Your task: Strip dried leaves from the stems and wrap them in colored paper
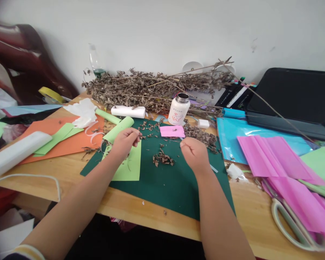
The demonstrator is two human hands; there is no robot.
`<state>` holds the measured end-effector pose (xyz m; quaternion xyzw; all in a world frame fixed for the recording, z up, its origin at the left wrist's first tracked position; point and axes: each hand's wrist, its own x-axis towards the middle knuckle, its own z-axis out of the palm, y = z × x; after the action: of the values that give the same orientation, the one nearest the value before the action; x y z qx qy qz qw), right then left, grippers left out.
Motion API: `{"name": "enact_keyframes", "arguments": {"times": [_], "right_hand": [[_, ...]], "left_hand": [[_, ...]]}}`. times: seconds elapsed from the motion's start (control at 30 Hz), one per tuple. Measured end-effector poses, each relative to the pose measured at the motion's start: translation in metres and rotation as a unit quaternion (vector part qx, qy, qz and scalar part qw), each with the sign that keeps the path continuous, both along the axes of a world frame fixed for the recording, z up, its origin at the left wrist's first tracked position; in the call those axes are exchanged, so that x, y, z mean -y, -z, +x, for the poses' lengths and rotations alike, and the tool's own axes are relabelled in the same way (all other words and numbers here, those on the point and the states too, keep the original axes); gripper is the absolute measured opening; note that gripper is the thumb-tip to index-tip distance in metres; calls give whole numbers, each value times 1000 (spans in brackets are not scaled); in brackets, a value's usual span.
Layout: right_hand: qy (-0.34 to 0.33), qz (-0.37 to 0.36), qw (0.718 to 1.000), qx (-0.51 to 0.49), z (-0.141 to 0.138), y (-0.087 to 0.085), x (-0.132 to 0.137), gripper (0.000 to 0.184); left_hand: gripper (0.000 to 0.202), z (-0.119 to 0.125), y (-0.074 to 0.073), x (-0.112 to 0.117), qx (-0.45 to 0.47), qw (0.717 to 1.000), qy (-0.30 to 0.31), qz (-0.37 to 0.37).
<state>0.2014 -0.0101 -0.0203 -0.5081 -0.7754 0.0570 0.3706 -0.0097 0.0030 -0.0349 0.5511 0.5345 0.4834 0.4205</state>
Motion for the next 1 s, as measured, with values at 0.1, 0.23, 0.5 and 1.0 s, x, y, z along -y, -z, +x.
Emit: {"name": "enact_keyframes", "arguments": {"times": [0.1,0.23,0.5,1.0], "right_hand": [[39,0,999,10,9,3,-4,23],[95,5,995,-2,15,5,-9,21],[216,1,976,-14,28,8,-15,31],[355,19,918,-177,53,9,-20,31]], "left_hand": [[16,1,-1,-2,-4,1000,21,9],[18,9,2,3,-40,996,82,20],[16,12,6,9,-138,985,80,60],[37,10,-7,14,-345,927,70,128]]}}
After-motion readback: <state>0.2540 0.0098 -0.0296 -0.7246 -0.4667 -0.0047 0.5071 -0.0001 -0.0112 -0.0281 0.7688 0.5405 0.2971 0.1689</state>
